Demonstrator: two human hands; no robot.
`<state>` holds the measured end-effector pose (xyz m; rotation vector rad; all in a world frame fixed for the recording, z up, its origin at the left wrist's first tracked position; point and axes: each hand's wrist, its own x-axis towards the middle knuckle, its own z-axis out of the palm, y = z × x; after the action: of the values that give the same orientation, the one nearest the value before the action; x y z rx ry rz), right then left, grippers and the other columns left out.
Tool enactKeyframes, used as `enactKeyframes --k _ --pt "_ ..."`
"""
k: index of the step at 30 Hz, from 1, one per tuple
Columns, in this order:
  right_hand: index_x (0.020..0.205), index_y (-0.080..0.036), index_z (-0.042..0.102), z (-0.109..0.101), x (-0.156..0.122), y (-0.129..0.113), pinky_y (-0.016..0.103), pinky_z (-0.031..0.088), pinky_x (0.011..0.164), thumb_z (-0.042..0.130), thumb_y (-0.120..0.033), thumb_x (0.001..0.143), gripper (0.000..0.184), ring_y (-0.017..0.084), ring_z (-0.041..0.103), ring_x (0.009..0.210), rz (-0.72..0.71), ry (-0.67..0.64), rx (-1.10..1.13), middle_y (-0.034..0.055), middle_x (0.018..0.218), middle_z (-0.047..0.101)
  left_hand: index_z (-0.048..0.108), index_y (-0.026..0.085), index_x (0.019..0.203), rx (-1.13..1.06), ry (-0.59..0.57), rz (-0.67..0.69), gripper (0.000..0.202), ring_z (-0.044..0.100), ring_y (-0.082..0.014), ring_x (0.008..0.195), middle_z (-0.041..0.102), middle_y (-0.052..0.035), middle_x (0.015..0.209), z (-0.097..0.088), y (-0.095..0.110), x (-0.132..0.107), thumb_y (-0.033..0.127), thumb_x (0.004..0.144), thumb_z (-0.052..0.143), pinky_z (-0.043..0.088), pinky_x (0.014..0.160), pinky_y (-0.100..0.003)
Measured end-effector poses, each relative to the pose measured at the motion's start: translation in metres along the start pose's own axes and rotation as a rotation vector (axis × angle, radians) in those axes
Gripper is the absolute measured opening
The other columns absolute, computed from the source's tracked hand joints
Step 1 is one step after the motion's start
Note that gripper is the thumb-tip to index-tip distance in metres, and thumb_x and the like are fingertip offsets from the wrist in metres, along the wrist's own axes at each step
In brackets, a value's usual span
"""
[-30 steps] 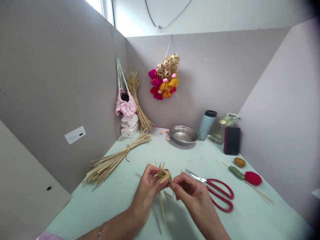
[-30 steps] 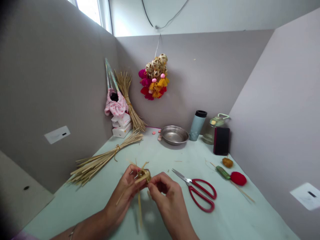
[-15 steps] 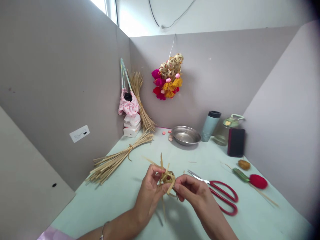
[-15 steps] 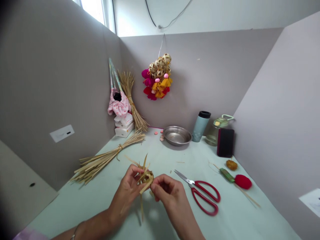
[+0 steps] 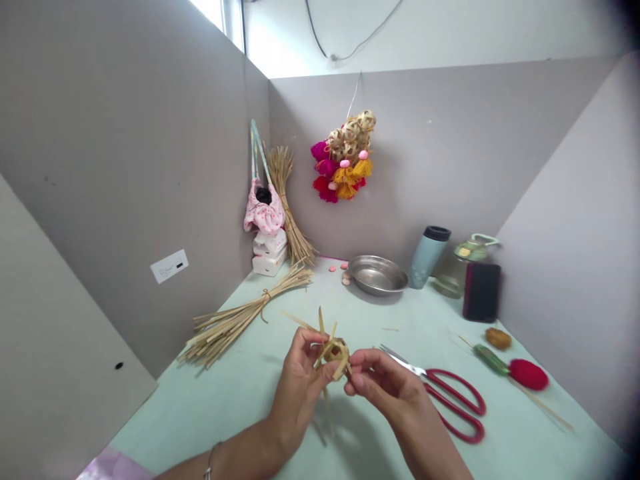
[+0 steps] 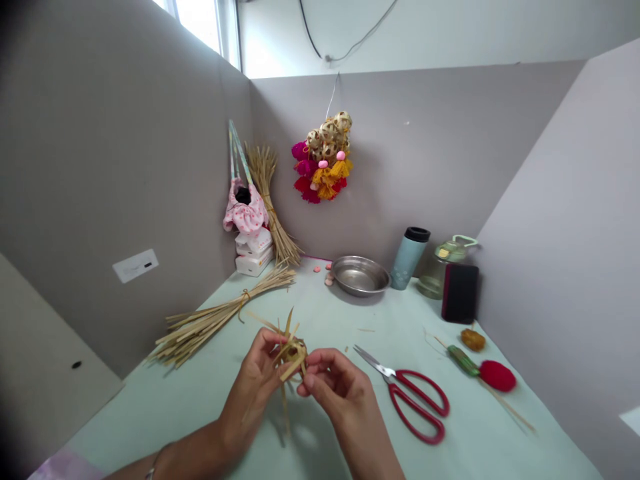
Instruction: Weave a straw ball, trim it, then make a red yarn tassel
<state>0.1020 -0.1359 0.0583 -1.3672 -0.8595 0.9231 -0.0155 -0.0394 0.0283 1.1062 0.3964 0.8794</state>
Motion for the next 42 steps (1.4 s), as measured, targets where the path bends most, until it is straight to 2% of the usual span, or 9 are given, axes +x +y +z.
enactKeyframes --k 7,11,15,18,23,30,35,38,42 --pt "0.086 -0.022 0.063 0.005 0.000 0.008 0.024 0.048 0.072 0.076 -0.043 0.078 0.026 0.015 0.063 0.073 -0.018 0.112 0.062 -0.0025 0.072 0.068 0.047 0.022 0.087 -0.029 -0.006 0.049 0.035 0.057 -0.0141 0.090 0.060 0.0001 0.091 0.004 -0.006 0.001 0.029 0.073 0.079 0.045 0.082 -0.027" --pt "0.095 -0.023 0.065 -0.001 0.000 0.004 0.027 0.048 0.073 0.069 -0.045 0.085 0.025 0.016 0.063 0.073 -0.057 0.089 -0.070 -0.0014 0.069 0.068 0.048 0.022 0.094 0.011 -0.070 0.001 0.033 0.057 -0.0153 0.092 0.061 -0.0013 0.093 -0.001 -0.005 0.000 0.031 0.078 0.075 0.044 0.083 -0.029" --pt "0.105 -0.024 0.070 -0.013 0.003 0.002 0.029 0.048 0.070 0.062 -0.043 0.090 0.026 0.017 0.061 0.071 -0.218 0.054 -0.258 0.0008 0.078 0.063 0.049 0.022 0.098 0.059 -0.139 -0.061 0.033 0.056 -0.0166 0.091 0.059 -0.0020 0.095 -0.003 0.000 -0.002 0.034 0.079 0.073 0.044 0.082 -0.030" --pt "0.099 -0.025 0.073 -0.020 0.005 0.002 0.031 0.048 0.072 0.063 -0.039 0.090 0.020 0.019 0.061 0.078 -0.298 0.032 -0.390 0.0037 0.088 0.063 0.050 0.021 0.097 0.071 -0.160 -0.093 0.032 0.055 -0.0148 0.088 0.056 -0.0006 0.093 -0.002 0.002 -0.002 0.033 0.079 0.074 0.044 0.081 -0.029" --pt "0.085 -0.024 0.070 -0.024 0.006 -0.003 0.031 0.045 0.072 0.064 -0.035 0.089 0.014 0.020 0.060 0.079 -0.306 0.016 -0.461 0.0023 0.084 0.063 0.052 0.021 0.095 0.038 -0.223 -0.123 0.032 0.054 -0.0141 0.086 0.055 -0.0003 0.092 -0.003 0.000 0.001 0.030 0.076 0.076 0.045 0.079 -0.029" --pt "0.074 -0.020 0.063 -0.028 0.008 -0.004 0.026 0.034 0.063 0.069 -0.039 0.085 0.023 0.014 0.044 0.067 -0.034 -0.062 -0.177 -0.0039 0.067 0.051 0.056 0.020 0.094 0.090 -0.260 -0.171 0.032 0.055 -0.0159 0.088 0.059 -0.0017 0.090 -0.005 0.000 0.005 0.032 0.074 0.077 0.043 0.079 -0.029" --pt "0.076 -0.018 0.063 -0.034 0.017 0.002 0.026 0.037 0.068 0.073 -0.039 0.081 0.024 0.013 0.046 0.068 0.046 -0.017 0.054 -0.0038 0.066 0.054 0.056 0.018 0.090 -0.012 -0.252 -0.248 0.026 0.059 -0.0167 0.083 0.063 -0.0036 0.088 -0.004 0.000 0.006 0.031 0.076 0.075 0.047 0.079 -0.032" --pt "0.077 -0.018 0.063 -0.034 0.019 0.000 0.027 0.043 0.070 0.073 -0.038 0.081 0.023 0.014 0.051 0.070 0.078 -0.056 0.162 -0.0012 0.071 0.060 0.059 0.018 0.101 -0.059 -0.311 -0.306 0.029 0.063 -0.0192 0.092 0.067 -0.0079 0.097 -0.005 0.000 0.006 0.038 0.083 0.069 0.047 0.088 -0.037" --pt "0.076 -0.018 0.063 -0.036 0.020 0.001 0.023 0.048 0.065 0.077 -0.034 0.079 0.021 0.012 0.056 0.067 0.115 -0.039 0.303 -0.0010 0.073 0.063 0.058 0.020 0.120 -0.054 -0.467 -0.354 0.043 0.068 -0.0205 0.087 0.069 -0.0118 0.104 -0.008 0.005 0.007 0.053 0.093 0.049 0.047 0.091 -0.040"
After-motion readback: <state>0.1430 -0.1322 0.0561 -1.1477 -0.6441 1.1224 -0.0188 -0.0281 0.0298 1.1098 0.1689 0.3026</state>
